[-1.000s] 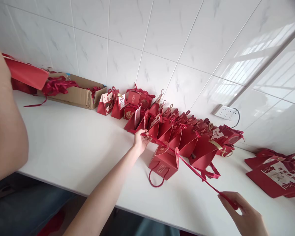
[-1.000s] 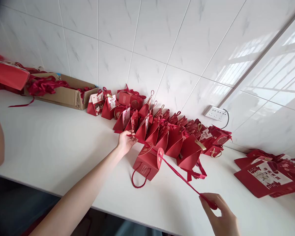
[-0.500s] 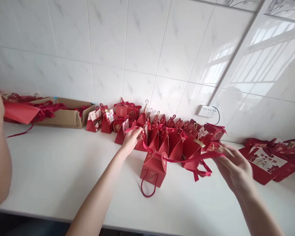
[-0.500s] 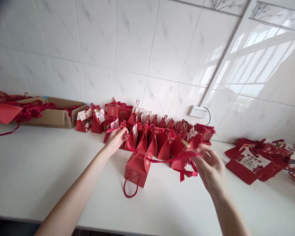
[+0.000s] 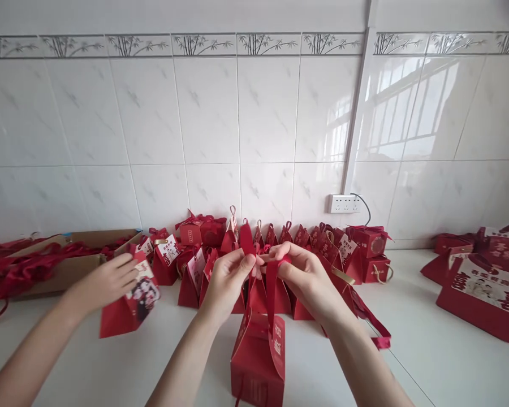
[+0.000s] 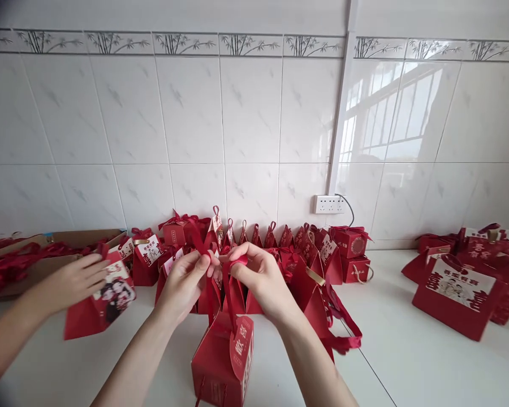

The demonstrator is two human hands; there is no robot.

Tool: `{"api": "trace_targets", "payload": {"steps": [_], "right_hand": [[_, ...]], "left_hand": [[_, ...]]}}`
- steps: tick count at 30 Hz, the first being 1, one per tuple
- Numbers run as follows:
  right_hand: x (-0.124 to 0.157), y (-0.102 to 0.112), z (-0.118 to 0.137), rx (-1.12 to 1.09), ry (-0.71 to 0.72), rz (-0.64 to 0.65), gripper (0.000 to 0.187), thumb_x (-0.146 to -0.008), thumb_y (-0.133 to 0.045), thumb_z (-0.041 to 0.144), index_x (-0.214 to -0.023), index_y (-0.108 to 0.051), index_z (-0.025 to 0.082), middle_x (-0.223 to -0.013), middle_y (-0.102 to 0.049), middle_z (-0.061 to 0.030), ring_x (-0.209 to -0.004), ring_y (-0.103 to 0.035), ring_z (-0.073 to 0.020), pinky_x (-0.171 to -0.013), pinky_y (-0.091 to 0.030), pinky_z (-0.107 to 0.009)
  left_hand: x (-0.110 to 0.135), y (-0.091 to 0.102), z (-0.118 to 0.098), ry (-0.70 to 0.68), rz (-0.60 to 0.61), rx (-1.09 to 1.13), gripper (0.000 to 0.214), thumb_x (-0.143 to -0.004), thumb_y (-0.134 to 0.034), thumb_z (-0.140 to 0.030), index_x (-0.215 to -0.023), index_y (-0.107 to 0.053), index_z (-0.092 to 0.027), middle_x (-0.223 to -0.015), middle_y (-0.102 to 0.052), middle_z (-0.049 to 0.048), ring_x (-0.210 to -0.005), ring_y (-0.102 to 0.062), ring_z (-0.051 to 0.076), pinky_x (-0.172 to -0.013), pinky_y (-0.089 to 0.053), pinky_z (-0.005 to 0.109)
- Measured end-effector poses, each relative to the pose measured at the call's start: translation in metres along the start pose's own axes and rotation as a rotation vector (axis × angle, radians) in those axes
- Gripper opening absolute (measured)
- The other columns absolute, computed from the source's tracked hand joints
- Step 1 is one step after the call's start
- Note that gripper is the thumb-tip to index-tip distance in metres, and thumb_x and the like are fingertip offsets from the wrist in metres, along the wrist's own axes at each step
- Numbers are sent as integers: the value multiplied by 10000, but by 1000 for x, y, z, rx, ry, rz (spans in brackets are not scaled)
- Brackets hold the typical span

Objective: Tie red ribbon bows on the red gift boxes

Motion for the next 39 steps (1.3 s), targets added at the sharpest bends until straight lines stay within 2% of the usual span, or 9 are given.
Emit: {"api": "trace_targets", "payload": {"steps": [4, 8, 10, 13, 16, 22, 31, 36, 39], "right_hand": [[3, 0, 4, -193, -77, 32, 137, -724, -696, 204, -755, -562, 193, -766, -657, 5, -687, -627, -130, -728, -486, -286], [2, 7, 8, -207, -50, -77, 430, -714, -742, 215, -1079, -517, 238, -728, -653, 36, -571, -612, -104, -627, -478, -250], [2, 9, 8, -168, -27, -107, 483, -721, -754, 253, -1135, -506, 242, -715, -643, 36, -582, -607, -106, -622, -473, -247], [1, 10, 5, -100, -41, -83, 250, -728, -759, 314, -890, -615, 190, -643, -573, 42, -559, -534, -77, -571, -427, -210], [1, 9, 4, -53, -45, -77, 244, -742, -751, 353, -697, -599, 167, -586, -476, 56, -540, -420, -52, -526, -352, -182], [9, 6, 11, -59, 86, -102, 221, -781, -721, 354, -698, -589, 198, -638, -508, 42, -611, -431, -71, -590, -370, -196], [20, 7, 21, 45, 225, -220, 197, -785, -713, 367, -710, -609, 217, -613, -504, 42, -564, -431, -79, -520, -357, -201], [16, 9, 19, 100, 205, -275, 187, -777, -724, 354, -716, -628, 206, -627, -538, 42, -562, -451, -63, -530, -384, -181], [20, 6, 22, 130, 243, -250, 176, -783, -715, 356, -727, -626, 216, -649, -570, 29, -585, -497, -86, -529, -408, -202]], "left_hand": [[8, -11, -10, 50, 8, 121, 341, -716, -728, -482, -659, -650, -155, -511, -527, -30, -500, -473, 81, -544, -392, 224], [14, -18, -15, 108, 53, 174, 324, -696, -758, -450, -640, -651, -149, -495, -523, -28, -457, -454, 62, -488, -349, 205], [15, -19, -13, 135, 70, 203, 329, -690, -761, -453, -634, -650, -148, -497, -522, -28, -444, -450, 56, -468, -331, 197], [13, -18, -9, 199, 44, 233, 332, -700, -752, -458, -648, -648, -147, -521, -521, -30, -457, -467, 53, -467, -337, 188], [10, -17, -7, 265, -20, 280, 323, -694, -763, -438, -655, -639, -143, -550, -508, -37, -466, -450, 44, -453, -343, 177], [13, -19, -12, 216, -25, 261, 286, -734, -741, -393, -647, -593, -165, -535, -502, -54, -448, -445, 40, -440, -353, 167], [19, -22, -22, 133, -4, 179, 243, -801, -676, -373, -671, -618, -176, -685, -587, -33, -497, -515, 45, -512, -424, 176], [23, -30, -19, 166, 31, 86, 228, -829, -640, -371, -713, -631, -175, -612, -569, -32, -498, -511, 56, -511, -426, 171], [29, -38, -24, 106, 98, -39, 219, -859, -600, -343, -716, -626, -180, -535, -557, -29, -498, -536, 75, -524, -434, 176]]}}
Point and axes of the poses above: each hand's wrist, its own x-axis away from the middle knuckle, its own y-axis out of the back of the hand, z = x × y, the point moved 2 cm from there along -x, towards the middle knuckle
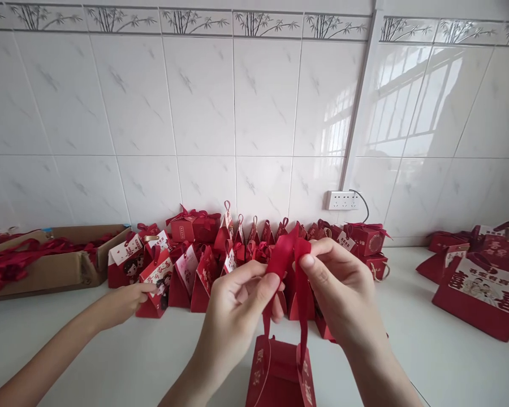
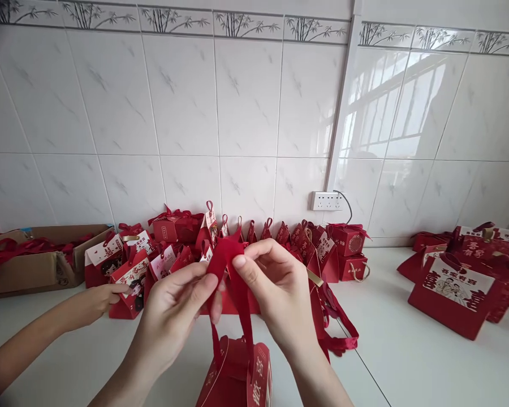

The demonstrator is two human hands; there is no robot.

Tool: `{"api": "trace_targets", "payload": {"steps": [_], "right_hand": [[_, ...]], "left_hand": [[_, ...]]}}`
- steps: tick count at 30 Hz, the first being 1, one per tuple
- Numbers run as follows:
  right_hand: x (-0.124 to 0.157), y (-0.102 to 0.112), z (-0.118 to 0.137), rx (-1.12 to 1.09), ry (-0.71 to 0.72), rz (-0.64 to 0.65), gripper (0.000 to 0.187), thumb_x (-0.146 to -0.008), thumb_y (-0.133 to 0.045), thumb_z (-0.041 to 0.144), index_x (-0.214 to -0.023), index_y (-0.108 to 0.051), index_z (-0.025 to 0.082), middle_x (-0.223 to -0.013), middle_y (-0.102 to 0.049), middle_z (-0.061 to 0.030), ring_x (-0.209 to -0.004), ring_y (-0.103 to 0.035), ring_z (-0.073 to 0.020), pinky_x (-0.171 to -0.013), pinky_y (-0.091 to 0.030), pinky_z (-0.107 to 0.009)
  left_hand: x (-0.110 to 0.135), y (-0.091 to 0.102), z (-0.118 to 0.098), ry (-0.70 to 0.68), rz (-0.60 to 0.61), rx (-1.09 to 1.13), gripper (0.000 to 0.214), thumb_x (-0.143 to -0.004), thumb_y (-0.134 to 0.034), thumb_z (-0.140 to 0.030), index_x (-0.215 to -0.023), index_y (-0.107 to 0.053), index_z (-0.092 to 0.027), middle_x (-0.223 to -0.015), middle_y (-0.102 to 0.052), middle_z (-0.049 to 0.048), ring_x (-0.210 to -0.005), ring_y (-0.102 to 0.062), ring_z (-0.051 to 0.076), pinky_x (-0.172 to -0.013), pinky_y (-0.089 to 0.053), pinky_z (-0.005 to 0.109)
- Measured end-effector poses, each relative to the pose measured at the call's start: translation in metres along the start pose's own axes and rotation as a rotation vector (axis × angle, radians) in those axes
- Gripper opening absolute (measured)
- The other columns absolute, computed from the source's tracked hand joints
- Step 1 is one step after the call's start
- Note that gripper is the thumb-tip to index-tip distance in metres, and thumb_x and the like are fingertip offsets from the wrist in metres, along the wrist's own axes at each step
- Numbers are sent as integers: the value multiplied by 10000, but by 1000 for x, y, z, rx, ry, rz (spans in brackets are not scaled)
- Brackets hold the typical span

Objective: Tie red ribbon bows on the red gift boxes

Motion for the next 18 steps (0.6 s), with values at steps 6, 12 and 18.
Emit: {"api": "trace_targets", "payload": {"steps": [6, 12, 18], "right_hand": [[9, -6, 12, 80, 68, 13, 135, -794, -698, 325, -713, -633, 240, -692, -555, 11, -573, -520, -108, -494, -424, -235], [12, -12, 14, 311, 252, -93, 107, -758, -727, 292, -695, -650, 254, -904, -577, -46, -1014, -523, -214, -793, -479, -313], [10, -6, 14, 229, 56, -50, 389, -758, -729, 347, -1108, -559, 330, -951, -608, -6, -766, -583, -150, -688, -510, -294]], "left_hand": [[12, -17, -12, -60, 38, -107, 159, -841, -586, -243, -699, -634, -189, -579, -548, -13, -476, -549, 93, -478, -454, 185], [19, -21, -13, -79, 45, -155, 117, -760, -682, -275, -708, -630, -184, -677, -564, 16, -514, -536, 108, -432, -426, 191], [12, -14, -11, 11, 31, -55, 222, -838, -605, -313, -653, -594, -191, -477, -539, -22, -429, -528, 101, -435, -433, 191]]}}
Point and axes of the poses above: each hand's wrist, its own x-axis away from the middle knuckle, its own y-axis out of the back of the hand, z = x × y, the point moved 2 cm from there along -x, towards the middle knuckle
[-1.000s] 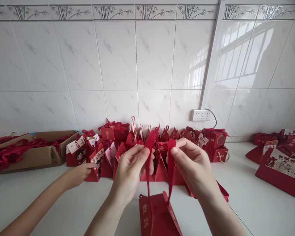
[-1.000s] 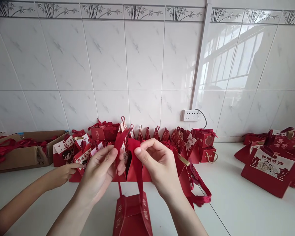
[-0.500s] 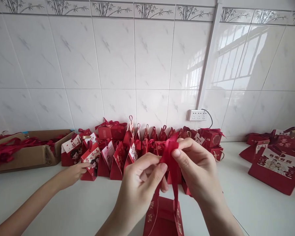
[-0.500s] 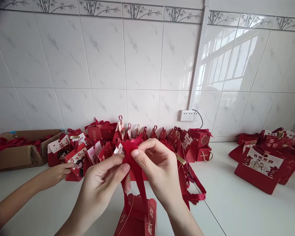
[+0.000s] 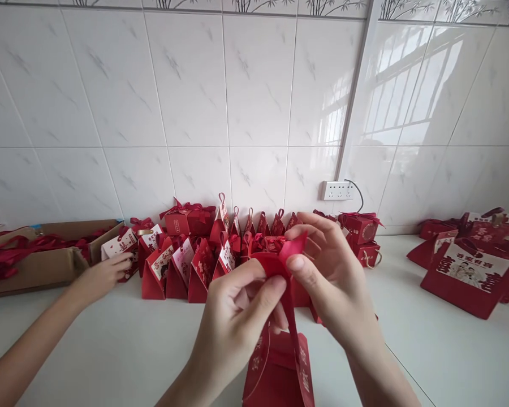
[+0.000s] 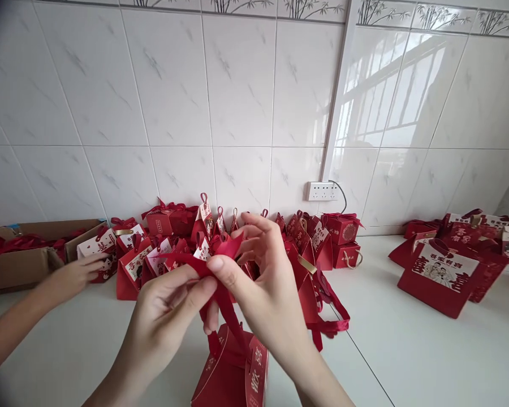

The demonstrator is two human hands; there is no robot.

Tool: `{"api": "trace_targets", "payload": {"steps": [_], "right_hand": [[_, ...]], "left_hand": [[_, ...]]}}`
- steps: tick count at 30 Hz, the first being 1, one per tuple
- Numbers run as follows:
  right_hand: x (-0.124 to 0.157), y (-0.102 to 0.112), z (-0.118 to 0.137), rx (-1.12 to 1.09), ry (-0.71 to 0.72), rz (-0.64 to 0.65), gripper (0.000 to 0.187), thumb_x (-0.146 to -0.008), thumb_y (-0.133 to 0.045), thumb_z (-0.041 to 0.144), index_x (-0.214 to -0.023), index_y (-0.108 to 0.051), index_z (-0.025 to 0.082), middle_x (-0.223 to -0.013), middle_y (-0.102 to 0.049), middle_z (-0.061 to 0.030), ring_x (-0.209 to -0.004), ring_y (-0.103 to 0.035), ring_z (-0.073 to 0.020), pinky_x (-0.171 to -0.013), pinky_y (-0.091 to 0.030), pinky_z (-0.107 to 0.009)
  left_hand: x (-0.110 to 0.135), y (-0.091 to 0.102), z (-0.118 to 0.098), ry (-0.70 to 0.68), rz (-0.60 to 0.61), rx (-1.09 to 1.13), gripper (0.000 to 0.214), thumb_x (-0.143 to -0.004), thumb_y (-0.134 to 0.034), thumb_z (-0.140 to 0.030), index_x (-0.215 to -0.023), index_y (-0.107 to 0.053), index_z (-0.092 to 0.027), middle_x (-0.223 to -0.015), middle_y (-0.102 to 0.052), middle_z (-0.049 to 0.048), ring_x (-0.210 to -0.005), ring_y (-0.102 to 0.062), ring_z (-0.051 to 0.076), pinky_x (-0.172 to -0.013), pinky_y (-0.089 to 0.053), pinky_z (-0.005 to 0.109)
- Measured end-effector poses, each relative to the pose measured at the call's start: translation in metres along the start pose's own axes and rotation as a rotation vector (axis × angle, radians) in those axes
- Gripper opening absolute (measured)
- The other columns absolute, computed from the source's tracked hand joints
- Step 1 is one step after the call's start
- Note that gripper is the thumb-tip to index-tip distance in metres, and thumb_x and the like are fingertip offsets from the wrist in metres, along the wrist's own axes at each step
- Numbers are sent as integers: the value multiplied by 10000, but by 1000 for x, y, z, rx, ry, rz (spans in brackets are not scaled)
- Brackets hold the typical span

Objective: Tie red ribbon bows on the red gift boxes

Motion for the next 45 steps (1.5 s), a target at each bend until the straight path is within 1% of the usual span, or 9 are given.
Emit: {"api": "trace_targets", "payload": {"steps": [4, 8, 13, 18, 21, 25, 32, 38, 45], "right_hand": [[-4, 4, 3, 2, -26, 120, 65, -814, -675, 318, -842, -659, 261, -734, -622, 3, -632, -559, -126, -580, -484, -260], [-2, 9, 9, 72, 166, 138, 33, -808, -683, 248, -787, -699, 268, -802, -613, -30, -765, -586, -173, -673, -512, -320], [4, 16, 16, 312, 225, 410, 114, -784, -703, 197, -817, -745, 298, -854, -579, -47, -775, -571, -182, -630, -505, -310], [-2, 18, 13, 212, 106, 413, 280, -876, -587, 377, -651, -657, 225, -742, -592, -36, -721, -577, -166, -648, -495, -303], [-7, 14, 1, 137, -69, 420, 113, -852, -631, 349, -846, -628, 236, -809, -634, -11, -756, -611, -150, -677, -504, -279], [-7, 7, -11, 37, -229, 619, 240, -787, -702, 299, -990, -588, 238, -932, -660, -22, -831, -647, -167, -697, -524, -276], [-5, 1, -8, 444, -46, 486, 144, -793, -572, 133, -884, -597, 242, -643, -567, 45, -552, -491, -99, -495, -374, -209], [-4, -7, -12, 702, 63, 323, 290, -733, -495, 32, -942, -589, 209, -576, -548, 39, -466, -451, -105, -452, -332, -226], [-7, -6, -14, 526, 1, 369, 241, -780, -551, 90, -947, -651, 233, -779, -703, 2, -687, -660, -162, -572, -491, -249]], "left_hand": [[-3, 6, 3, 18, -5, 37, 274, -849, -598, -350, -636, -602, -178, -484, -578, -4, -458, -545, 111, -474, -447, 210], [-8, 10, 11, 34, -84, 153, 215, -828, -624, -396, -831, -673, -187, -595, -627, 3, -481, -542, 106, -477, -448, 213], [-12, 18, 14, 28, -249, 169, 221, -789, -670, -411, -833, -697, -196, -783, -667, 23, -612, -583, 105, -520, -456, 181], [-10, 22, 5, -172, -190, -79, 175, -846, -613, -352, -869, -716, -212, -838, -677, 41, -804, -633, 167, -735, -506, 236], [-7, 22, -1, -248, -141, -231, 142, -865, -588, -287, -851, -720, -234, -801, -668, 25, -763, -623, 145, -706, -496, 208], [-6, 22, -5, -227, -55, -255, 144, -865, -582, -272, -872, -725, -262, -715, -646, 5, -698, -620, 133, -643, -493, 192], [-8, 24, -2, -102, -100, -266, 147, -827, -621, -299, -896, -741, -249, -770, -685, 23, -412, -499, 79, -415, -406, 188], [-11, 23, -1, -140, -64, -322, 180, -856, -580, -298, -921, -743, -257, -902, -700, 38, -646, -641, 142, -556, -496, 195], [-14, 27, 0, -146, -87, -328, 179, -865, -575, -295, -919, -740, -246, -823, -703, 30, -735, -646, 137, -675, -509, 185]]}}
Point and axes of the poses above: each hand's wrist, its own x-axis away from the middle knuckle, its own y-axis out of the back of the hand, z = x × y, the point moved 2 cm from there along -x, towards the middle knuckle
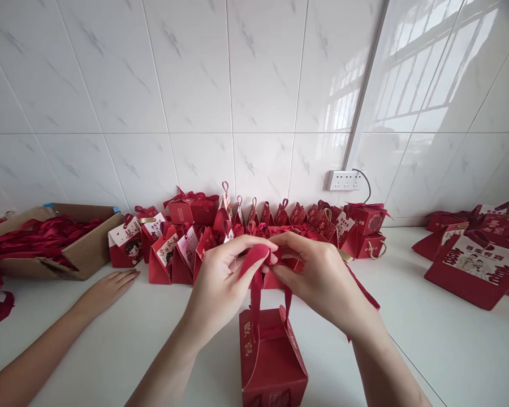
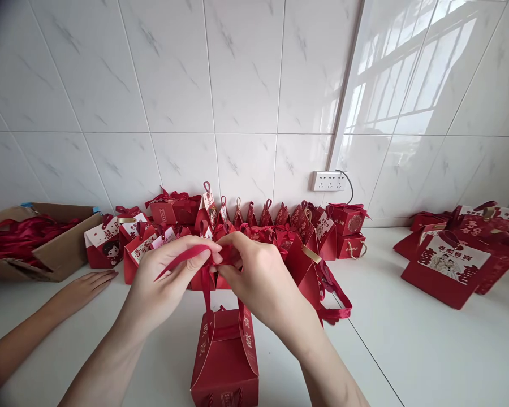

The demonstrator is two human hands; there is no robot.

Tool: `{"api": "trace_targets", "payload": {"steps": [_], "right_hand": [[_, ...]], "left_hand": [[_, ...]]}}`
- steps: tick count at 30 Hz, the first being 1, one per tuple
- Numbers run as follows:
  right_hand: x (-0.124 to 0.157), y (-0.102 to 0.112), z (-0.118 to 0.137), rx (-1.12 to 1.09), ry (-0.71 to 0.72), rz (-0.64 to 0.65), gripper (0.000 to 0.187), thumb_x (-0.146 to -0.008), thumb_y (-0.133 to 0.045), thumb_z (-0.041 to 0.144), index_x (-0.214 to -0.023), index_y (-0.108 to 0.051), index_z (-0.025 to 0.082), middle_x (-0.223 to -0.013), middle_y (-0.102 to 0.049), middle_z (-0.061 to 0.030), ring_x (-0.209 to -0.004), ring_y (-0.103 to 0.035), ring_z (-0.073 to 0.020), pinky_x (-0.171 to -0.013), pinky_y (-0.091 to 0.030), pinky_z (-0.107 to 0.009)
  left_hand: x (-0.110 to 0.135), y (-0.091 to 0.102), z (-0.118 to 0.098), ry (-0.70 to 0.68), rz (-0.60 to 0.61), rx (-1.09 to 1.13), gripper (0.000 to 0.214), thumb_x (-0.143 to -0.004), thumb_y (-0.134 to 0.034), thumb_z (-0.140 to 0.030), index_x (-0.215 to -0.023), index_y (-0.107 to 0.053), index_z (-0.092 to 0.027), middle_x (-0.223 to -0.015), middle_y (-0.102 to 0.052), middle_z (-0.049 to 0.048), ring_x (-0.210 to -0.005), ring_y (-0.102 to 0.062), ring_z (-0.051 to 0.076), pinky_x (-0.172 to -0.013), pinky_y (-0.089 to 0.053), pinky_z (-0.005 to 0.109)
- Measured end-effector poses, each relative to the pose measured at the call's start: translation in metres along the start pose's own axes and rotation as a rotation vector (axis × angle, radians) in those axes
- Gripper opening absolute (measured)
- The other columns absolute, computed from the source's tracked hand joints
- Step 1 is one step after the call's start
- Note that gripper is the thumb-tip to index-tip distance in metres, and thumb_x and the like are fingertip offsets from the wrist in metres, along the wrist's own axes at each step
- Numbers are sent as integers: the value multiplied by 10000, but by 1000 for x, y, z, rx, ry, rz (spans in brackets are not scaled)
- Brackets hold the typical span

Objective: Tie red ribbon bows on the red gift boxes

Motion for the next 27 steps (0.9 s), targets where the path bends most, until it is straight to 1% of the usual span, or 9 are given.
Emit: {"api": "trace_targets", "payload": {"steps": [3, 5, 7, 11, 12, 14, 17, 22, 27], "right_hand": [[3, 8, 1, -95, 26, 60, 319, -780, -599, 114, -1043, -682, 275, -944, -719, 1, -868, -678, -202, -744, -540, -310], [5, 13, 1, -172, 14, 154, 361, -805, -625, 187, -1150, -657, 290, -971, -720, -6, -904, -677, -224, -760, -556, -338], [7, 17, 2, -234, -6, 150, 335, -825, -639, 287, -1159, -662, 280, -944, -730, -14, -899, -683, -233, -752, -570, -345], [6, 17, 2, -208, -5, -169, 161, -849, -614, 319, -862, -750, 232, -849, -747, -24, -788, -706, -204, -674, -586, -303], [5, 15, 2, -191, 0, -227, 146, -846, -617, 297, -850, -743, 223, -844, -748, -24, -778, -709, -197, -657, -588, -291], [5, 12, 2, -163, 0, -307, 183, -828, -631, 262, -992, -705, 223, -820, -749, -15, -754, -712, -186, -632, -591, -282], [6, 12, 1, -120, -29, -428, 406, -814, -649, 272, -1213, -590, 224, -727, -739, 0, -740, -712, -190, -649, -595, -311], [5, 18, -4, -136, -126, -556, 493, -776, -688, 359, -1232, -584, 201, -759, -752, -39, -684, -706, -207, -675, -590, -370], [4, 17, -16, -196, -230, -552, 509, -757, -692, 365, -1210, -606, 149, -814, -758, -71, -791, -709, -239, -727, -581, -395]], "left_hand": [[0, 2, 0, -8, 2, 2, 179, -867, -576, -306, -920, -736, -244, -774, -687, 20, -737, -644, 134, -677, -504, 180], [0, 3, 0, -23, -6, 4, 180, -869, -576, -309, -928, -732, -240, -740, -675, 15, -739, -643, 134, -685, -501, 181], [0, 4, -1, -37, -6, 10, 184, -874, -570, -307, -936, -727, -233, -748, -680, 18, -743, -645, 138, -699, -503, 191], [0, 5, -3, -68, 72, 3, 178, -886, -551, -274, -883, -721, -221, -815, -696, 31, -792, -653, 151, -744, -515, 217], [0, 5, -2, -83, 93, -2, 178, -889, -546, -264, -871, -718, -222, -837, -700, 31, -826, -654, 155, -766, -517, 220], [-1, 6, 0, -102, 122, 9, 173, -889, -547, -255, -866, -716, -227, -901, -709, 32, -921, -649, 163, -825, -513, 228], [-5, 7, 9, -78, 119, 119, 155, -875, -575, -261, -871, -728, -235, -979, -717, 35, -1013, -634, 177, -872, -510, 246], [-14, -2, 27, 22, -19, 495, 128, -810, -636, -263, -822, -756, -220, -945, -729, 50, -968, -653, 197, -790, -555, 283], [-5, -14, 35, 184, -295, 780, 74, -701, -698, -235, -719, -747, -182, -844, -733, 41, -905, -662, 173, -813, -544, 287]]}}
Point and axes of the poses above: each hand's wrist, its own x-axis away from the middle knuckle, its own y-axis out of the back of the hand, z = x × y, the point moved 2 cm from there along -x, towards the middle knuckle
